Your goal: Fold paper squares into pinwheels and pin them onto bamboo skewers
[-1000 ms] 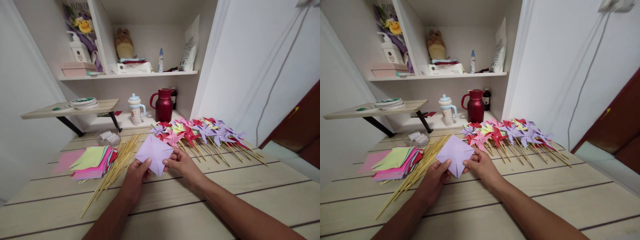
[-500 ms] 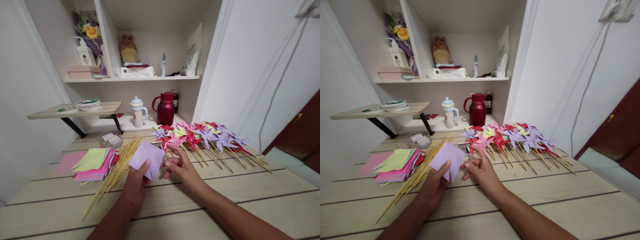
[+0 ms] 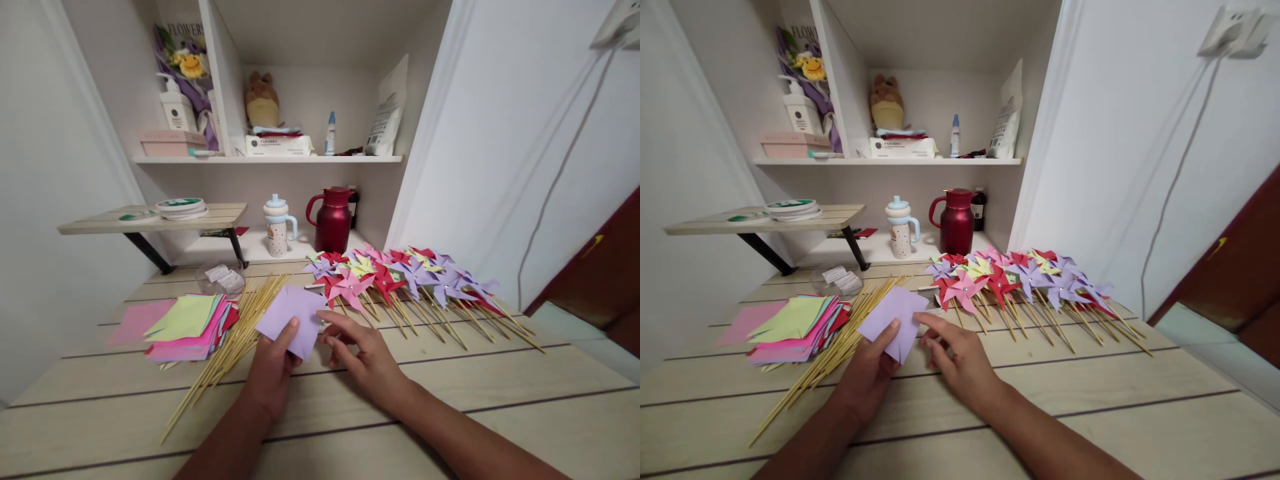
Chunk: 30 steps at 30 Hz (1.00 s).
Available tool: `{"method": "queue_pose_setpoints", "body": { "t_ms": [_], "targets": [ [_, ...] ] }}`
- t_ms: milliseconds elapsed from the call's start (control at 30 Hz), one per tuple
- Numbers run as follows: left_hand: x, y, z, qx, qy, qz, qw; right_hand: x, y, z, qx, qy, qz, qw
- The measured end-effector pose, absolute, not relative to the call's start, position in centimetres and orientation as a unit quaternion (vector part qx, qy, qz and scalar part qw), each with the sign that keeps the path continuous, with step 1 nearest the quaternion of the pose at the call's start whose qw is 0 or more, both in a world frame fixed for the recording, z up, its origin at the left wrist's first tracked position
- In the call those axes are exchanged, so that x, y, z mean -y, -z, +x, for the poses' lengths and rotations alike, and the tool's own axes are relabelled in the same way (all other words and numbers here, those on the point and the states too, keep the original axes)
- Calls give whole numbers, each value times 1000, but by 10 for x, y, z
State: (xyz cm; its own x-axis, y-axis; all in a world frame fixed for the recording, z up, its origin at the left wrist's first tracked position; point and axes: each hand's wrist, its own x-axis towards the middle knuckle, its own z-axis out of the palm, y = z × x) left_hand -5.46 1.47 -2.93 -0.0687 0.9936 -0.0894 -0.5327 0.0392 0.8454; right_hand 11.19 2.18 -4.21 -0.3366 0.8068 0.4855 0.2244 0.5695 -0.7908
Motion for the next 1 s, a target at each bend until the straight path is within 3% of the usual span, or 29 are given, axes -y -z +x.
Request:
{"method": "queue_pose_setpoints", "body": {
  "t_ms": [267, 567, 1000],
  "targets": [
    [-11, 38, -50, -408, -548, 385, 621, -20, 43, 107, 727, -344, -357, 475],
    [-10, 32, -49, -400, -549, 366, 636, -21, 42, 110, 742, -321, -337, 482],
    [-10, 33, -50, -405, -556, 403, 603, -21, 32, 107, 645, -459, -342, 506]
  ]
}}
